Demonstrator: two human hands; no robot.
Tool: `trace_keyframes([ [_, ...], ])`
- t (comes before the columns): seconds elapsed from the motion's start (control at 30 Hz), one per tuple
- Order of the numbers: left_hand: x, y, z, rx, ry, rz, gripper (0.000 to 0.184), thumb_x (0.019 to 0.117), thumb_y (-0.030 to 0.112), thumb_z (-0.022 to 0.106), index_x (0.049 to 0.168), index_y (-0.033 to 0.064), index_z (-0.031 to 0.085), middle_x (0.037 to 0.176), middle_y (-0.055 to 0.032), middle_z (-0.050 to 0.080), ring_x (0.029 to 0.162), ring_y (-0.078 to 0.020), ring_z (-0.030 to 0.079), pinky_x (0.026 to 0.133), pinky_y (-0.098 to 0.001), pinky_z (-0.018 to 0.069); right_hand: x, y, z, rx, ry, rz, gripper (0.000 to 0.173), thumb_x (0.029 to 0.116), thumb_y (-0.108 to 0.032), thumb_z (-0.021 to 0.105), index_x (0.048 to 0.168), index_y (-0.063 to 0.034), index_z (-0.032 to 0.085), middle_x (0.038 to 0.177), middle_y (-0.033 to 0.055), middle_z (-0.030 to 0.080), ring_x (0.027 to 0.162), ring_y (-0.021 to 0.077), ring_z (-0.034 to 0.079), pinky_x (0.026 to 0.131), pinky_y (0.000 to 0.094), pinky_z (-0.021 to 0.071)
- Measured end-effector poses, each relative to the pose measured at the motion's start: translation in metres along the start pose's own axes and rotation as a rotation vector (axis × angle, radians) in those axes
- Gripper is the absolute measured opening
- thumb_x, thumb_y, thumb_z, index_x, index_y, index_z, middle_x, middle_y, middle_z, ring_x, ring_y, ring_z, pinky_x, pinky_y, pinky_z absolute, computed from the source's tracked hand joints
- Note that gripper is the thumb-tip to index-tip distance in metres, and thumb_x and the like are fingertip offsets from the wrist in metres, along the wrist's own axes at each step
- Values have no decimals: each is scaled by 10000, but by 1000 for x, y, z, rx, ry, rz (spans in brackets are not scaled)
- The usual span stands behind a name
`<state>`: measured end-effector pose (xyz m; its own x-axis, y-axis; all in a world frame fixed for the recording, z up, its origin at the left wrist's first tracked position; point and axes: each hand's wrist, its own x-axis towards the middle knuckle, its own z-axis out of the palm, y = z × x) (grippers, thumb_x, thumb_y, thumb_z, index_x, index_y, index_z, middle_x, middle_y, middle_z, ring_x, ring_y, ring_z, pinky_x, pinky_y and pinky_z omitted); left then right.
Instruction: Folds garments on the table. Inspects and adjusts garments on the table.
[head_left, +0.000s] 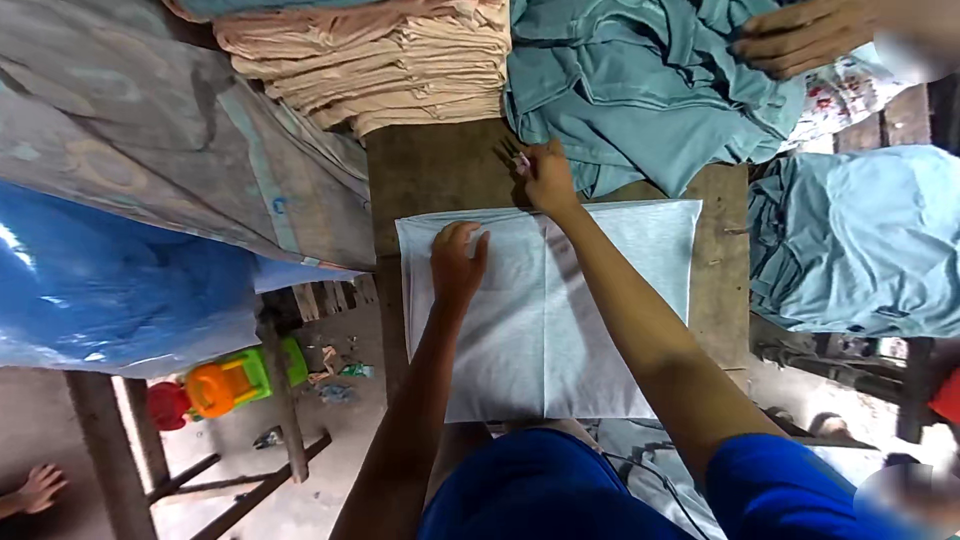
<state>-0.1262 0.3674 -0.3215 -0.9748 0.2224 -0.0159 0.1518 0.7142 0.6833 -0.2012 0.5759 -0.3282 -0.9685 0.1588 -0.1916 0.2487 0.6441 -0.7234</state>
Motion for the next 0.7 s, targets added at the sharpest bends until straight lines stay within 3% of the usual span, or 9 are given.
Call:
trace_keyframes([
  [0.07,7,4,14,116,53,17,416,976,376,675,1182,18,721,1197,-207,684,1102,-357,656,956,-483,527,-24,2,3,95,91,-102,309,1021,-117,552,1253,81,602,1265,284,551,1142,374,604,979,461,523],
  [0.13,13,1,24,197,94,17,402,964,406,685,1109,36,746,1144,-191,704,1105,-380,650,950,-506,517,-50,8,12,157,174,-220,293,1026,-121,525,1198,103,604,1193,266,597,1056,336,642,916,434,549],
  [0.23,7,-9,26,154,83,47,248,1020,236,623,1094,55,775,1150,-163,729,1108,-366,667,975,-503,514,-87,24,25,165,150,-241,271,1049,-132,487,1184,78,594,1046,214,683,921,301,702,836,455,579],
  [0.33,-10,-16,24,4,101,50,213,1015,137,613,1099,34,780,1161,-141,751,1087,-320,707,971,-488,534,-114,37,35,112,130,-235,291,1060,-136,465,1197,77,609,995,219,690,876,334,703,804,486,575],
  [0.4,-16,-18,23,-125,75,-42,231,1023,153,613,1124,8,761,1123,-154,755,1039,-270,729,935,-435,570,-125,39,40,130,84,-237,290,1054,-129,471,1208,74,612,997,225,693,874,340,705,808,492,577],
  [0.5,-12,-13,16,-285,-51,-307,278,1039,193,602,1177,-20,717,1124,-177,737,1026,-238,718,961,-409,553,-134,37,44,183,16,-228,274,1037,-122,483,1193,66,608,941,204,703,772,323,702,712,496,576],
  [0.57,-10,-11,16,-385,-111,-435,292,1045,200,594,1204,-29,680,1124,-181,718,977,-226,708,912,-410,564,-137,34,44,231,24,-207,275,1014,-86,494,1227,58,590,977,183,726,769,300,715,699,480,587],
  [0.6,-11,-11,17,-433,-115,-465,288,1050,193,583,1211,-31,667,1125,-180,709,953,-216,706,884,-399,572,-137,31,42,232,38,-190,313,998,-62,484,1278,47,574,1030,181,733,831,310,723,731,493,585],
  [0.7,-18,-11,22,-454,-32,-369,264,1051,161,577,1202,-38,663,1145,-172,706,961,-192,714,873,-360,589,-131,25,35,211,30,-89,433,1033,-154,439,1435,-35,547,1179,196,661,938,347,674,762,565,540],
])
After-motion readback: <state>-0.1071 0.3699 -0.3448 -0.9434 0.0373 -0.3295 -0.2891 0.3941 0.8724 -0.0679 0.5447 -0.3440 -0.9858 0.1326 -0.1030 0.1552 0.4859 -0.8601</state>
